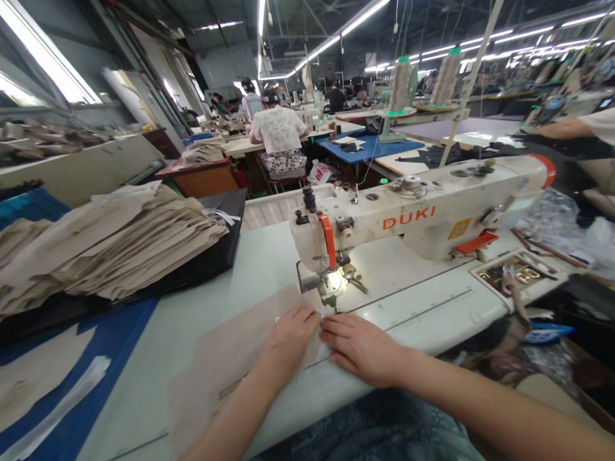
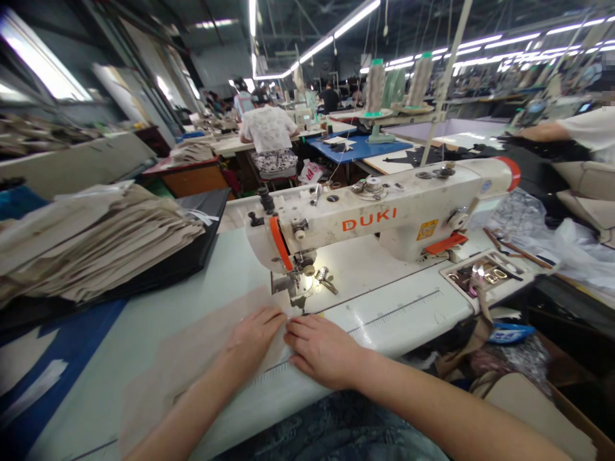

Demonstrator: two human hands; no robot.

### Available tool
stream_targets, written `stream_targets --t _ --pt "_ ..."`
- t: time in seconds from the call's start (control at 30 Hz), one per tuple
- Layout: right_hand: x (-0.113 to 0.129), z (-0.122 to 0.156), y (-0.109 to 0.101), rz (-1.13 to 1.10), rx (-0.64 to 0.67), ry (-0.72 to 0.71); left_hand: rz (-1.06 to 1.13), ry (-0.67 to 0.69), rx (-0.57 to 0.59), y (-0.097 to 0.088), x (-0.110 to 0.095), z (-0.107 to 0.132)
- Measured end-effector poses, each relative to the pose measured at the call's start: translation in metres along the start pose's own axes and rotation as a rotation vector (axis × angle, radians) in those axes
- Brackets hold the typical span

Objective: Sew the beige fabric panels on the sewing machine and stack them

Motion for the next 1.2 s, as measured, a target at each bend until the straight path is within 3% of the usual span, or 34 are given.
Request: stream_targets --t 0.2,0.37,0.53,0.8,1.2 --pt "-0.001 0.001 0.003 0.018 -0.004 0.008 -0.077 -0.010 -0.100 0.004 0.000 0.001" --pt "0.000 0.000 0.000 0.021 0.009 0.008 -0.095 -0.008 -0.102 0.008 -0.001 0.000" --pt "0.000 0.000 -0.001 0.024 0.007 0.006 -0.081 -0.013 -0.205 0.003 -0.002 0.001" --pt "0.000 0.000 0.000 0.031 -0.001 0.011 -0.098 -0.003 -0.206 0.006 -0.002 0.003" --pt "0.000 0.001 0.000 -0.003 -0.001 0.010 -0.070 -0.026 -0.116 0.010 -0.001 0.001"
Point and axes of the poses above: each hand's wrist, its own z-axis away from the middle knuckle, its own y-axis out of the palm, x = y × z, the point moved 6 cm from there along -z, towards the middle knuckle, and after that the axes turned 14 degrees about -y, right-handed, at the moved point
